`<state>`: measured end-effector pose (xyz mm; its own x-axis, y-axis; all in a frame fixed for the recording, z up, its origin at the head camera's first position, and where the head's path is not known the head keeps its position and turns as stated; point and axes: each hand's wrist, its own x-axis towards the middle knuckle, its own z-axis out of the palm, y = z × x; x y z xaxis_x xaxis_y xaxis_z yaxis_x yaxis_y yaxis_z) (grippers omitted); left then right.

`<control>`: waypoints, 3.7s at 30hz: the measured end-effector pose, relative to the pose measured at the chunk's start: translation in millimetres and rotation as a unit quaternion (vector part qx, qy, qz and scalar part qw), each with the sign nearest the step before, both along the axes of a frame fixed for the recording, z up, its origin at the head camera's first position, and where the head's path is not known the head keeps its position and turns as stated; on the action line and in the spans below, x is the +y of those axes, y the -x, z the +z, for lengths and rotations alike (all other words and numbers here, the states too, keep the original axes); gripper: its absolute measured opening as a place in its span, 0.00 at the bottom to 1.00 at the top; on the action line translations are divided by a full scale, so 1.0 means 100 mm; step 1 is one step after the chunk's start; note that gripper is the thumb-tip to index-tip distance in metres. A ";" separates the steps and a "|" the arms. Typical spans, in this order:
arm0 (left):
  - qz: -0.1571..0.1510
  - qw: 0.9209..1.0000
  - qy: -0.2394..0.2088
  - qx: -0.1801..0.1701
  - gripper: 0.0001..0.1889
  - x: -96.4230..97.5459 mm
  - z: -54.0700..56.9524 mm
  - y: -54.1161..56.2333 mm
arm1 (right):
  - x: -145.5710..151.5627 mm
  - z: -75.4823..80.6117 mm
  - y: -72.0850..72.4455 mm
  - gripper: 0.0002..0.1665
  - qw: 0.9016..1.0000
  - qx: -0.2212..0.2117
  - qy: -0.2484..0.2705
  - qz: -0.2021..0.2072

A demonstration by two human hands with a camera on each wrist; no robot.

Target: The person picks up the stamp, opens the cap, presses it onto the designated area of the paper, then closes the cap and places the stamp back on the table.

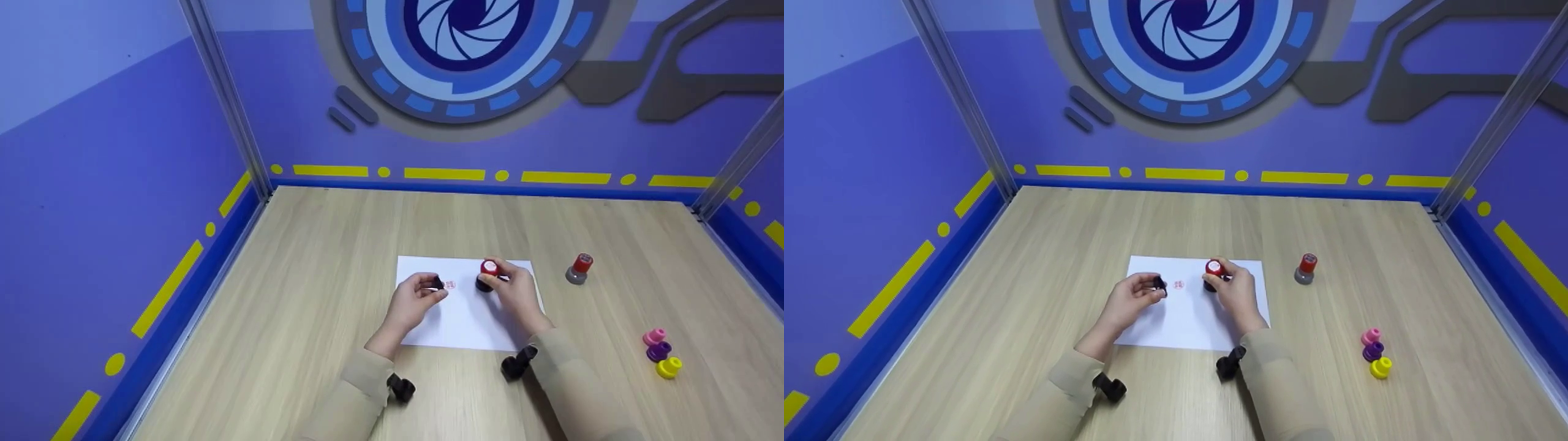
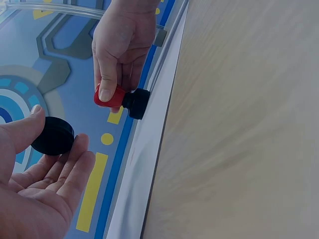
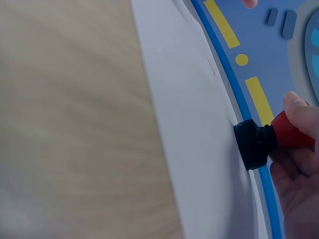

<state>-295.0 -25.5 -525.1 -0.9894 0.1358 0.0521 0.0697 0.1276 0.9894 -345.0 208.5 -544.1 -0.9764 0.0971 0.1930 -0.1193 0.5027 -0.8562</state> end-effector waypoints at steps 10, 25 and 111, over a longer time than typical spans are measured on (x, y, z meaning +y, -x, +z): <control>-0.004 1.000 -0.004 0.008 0.24 0.00 -0.01 0.00 | 0.01 0.00 0.01 0.25 1.000 -0.015 0.002 0.003; -0.003 1.000 0.004 0.005 0.22 0.01 -0.01 -0.01 | 0.01 -0.01 0.01 0.24 1.000 -0.008 0.008 0.000; -0.033 0.999 -0.026 0.024 0.23 0.14 0.04 -0.10 | -0.18 0.42 -0.63 0.09 0.852 -0.114 0.505 0.078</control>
